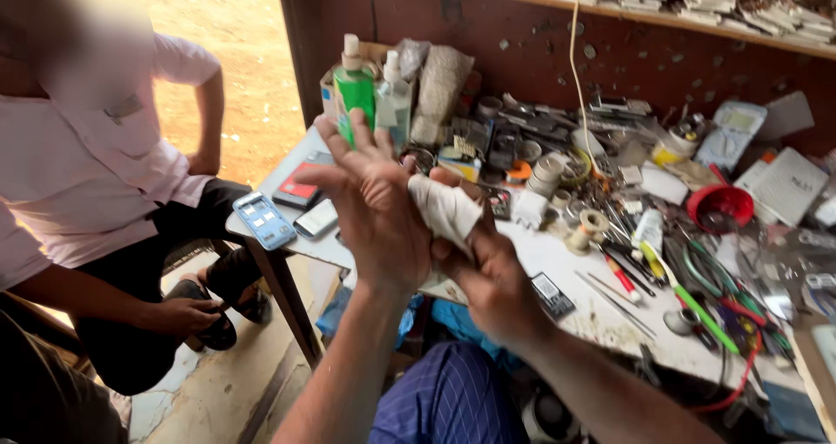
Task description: The person sits on the floor holding a mobile phone on their lap, wipes its body and keypad with a cloth, scrubs the keypad with a toothbrush, pries off the cover, removes the battery and works on the exposed circuit board with a screwdriver, then reassembles the phone and presses its buttons.
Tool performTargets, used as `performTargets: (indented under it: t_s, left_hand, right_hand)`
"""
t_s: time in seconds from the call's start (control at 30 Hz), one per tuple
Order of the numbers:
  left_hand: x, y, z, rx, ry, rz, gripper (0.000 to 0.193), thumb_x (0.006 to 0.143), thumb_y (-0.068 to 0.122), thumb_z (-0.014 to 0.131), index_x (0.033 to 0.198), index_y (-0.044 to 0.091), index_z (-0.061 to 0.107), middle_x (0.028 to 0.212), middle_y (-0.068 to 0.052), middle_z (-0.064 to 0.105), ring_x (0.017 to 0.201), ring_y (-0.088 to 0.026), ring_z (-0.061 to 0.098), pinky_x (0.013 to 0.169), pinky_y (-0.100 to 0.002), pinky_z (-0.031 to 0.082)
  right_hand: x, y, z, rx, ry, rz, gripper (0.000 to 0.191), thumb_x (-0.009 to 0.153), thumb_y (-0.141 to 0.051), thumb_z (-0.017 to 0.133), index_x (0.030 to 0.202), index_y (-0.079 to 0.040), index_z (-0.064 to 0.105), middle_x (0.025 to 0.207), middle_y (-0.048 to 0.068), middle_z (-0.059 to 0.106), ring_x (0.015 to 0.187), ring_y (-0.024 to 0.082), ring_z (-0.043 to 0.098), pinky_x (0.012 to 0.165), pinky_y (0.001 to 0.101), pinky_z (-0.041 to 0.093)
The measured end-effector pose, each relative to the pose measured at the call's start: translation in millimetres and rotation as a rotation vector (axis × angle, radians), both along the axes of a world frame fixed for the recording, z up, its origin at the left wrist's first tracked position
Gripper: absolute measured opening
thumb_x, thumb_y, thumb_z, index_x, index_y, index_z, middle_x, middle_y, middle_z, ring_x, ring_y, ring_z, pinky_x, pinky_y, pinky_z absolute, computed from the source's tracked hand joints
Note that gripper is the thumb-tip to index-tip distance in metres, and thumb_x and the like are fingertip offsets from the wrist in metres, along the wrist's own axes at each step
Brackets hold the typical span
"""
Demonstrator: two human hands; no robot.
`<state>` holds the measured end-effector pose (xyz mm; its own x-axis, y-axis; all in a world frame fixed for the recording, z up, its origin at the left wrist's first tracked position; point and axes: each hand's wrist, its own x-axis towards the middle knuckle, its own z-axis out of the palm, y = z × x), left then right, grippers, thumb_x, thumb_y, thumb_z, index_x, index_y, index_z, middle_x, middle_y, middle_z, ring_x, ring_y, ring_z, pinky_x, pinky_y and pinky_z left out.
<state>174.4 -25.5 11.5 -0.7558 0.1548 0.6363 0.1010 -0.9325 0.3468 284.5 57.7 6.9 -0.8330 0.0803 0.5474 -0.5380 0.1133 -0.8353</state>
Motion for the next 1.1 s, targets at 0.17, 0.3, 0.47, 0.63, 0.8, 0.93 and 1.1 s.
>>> performTargets:
  t_s: [0.17, 0.3, 0.47, 0.63, 0.8, 0.93, 1.1]
  left_hand:
    - [62, -30, -90, -0.024, -0.249, -0.099, 0.103, 0.091, 0.082, 0.024, 0.165, 0.028, -0.02, 0.177, -0.013, -0.018, 0.162, -0.033, -0.017, 0.126, -0.058, -0.013]
    - [75, -32, -133, -0.255, -0.448, -0.066, 0.107, 0.086, 0.08, 0.04, 0.164, 0.026, -0.011, 0.172, -0.012, 0.003, 0.157, -0.031, 0.002, 0.12, -0.055, -0.002]
    - [116, 13, -171, -0.6, -0.715, 0.013, 0.102, 0.081, 0.032, 0.084, 0.154, 0.021, 0.014, 0.137, -0.011, 0.042, 0.123, -0.022, 0.046, 0.103, -0.046, 0.037]
    - [112, 48, -179, -0.629, -0.91, -0.157, 0.106, 0.075, 0.017, 0.082, 0.151, 0.024, 0.009, 0.123, -0.009, 0.052, 0.107, -0.018, 0.057, 0.085, -0.042, 0.044]
    - [103, 63, -179, -0.521, -0.938, -0.118, 0.099, 0.077, 0.006, 0.078, 0.149, 0.021, 0.012, 0.117, -0.01, 0.053, 0.103, -0.018, 0.057, 0.087, -0.044, 0.048]
    - [107, 62, -179, -0.522, -0.89, -0.092, 0.095, 0.08, -0.004, 0.073, 0.15, 0.02, 0.013, 0.116, -0.01, 0.052, 0.098, -0.018, 0.058, 0.078, -0.038, 0.05]
    - [125, 38, -182, -0.519, -0.888, -0.276, 0.086, 0.082, -0.002, 0.066, 0.152, 0.015, 0.02, 0.117, -0.013, 0.061, 0.095, -0.019, 0.065, 0.077, -0.037, 0.056]
  right_hand:
    - [82, -24, -96, -0.301, -0.202, 0.154, 0.036, 0.102, 0.009, 0.052, 0.136, 0.005, 0.063, 0.167, 0.004, 0.034, 0.134, 0.015, 0.049, 0.109, 0.0303, 0.041]
    - [123, 12, -119, -0.668, -0.253, 0.201, 0.037, 0.099, 0.005, 0.056, 0.136, 0.007, 0.06, 0.162, 0.012, 0.045, 0.124, 0.016, 0.056, 0.104, 0.0341, 0.047]
    - [140, 68, -114, -0.602, -0.394, -0.139, 0.051, 0.096, -0.004, 0.057, 0.146, 0.001, 0.052, 0.146, 0.012, 0.058, 0.116, 0.015, 0.059, 0.101, 0.0325, 0.048]
    - [134, 81, -129, -0.64, -0.495, -0.113, 0.049, 0.095, -0.007, 0.059, 0.143, 0.001, 0.052, 0.14, 0.011, 0.061, 0.111, 0.015, 0.061, 0.097, 0.0353, 0.051]
    - [126, 87, -150, -0.685, -0.539, -0.081, 0.05, 0.093, -0.007, 0.062, 0.142, 0.0, 0.054, 0.139, 0.009, 0.063, 0.104, 0.013, 0.061, 0.091, 0.0336, 0.05]
    - [127, 96, -166, -0.623, -0.527, -0.107, 0.049, 0.095, -0.008, 0.063, 0.143, 0.0, 0.055, 0.139, 0.008, 0.063, 0.105, 0.011, 0.06, 0.094, 0.0306, 0.05]
    - [131, 101, -179, -0.383, -0.511, -0.233, 0.045, 0.1, -0.008, 0.058, 0.144, -0.004, 0.056, 0.142, 0.005, 0.061, 0.106, 0.008, 0.058, 0.094, 0.0273, 0.048]
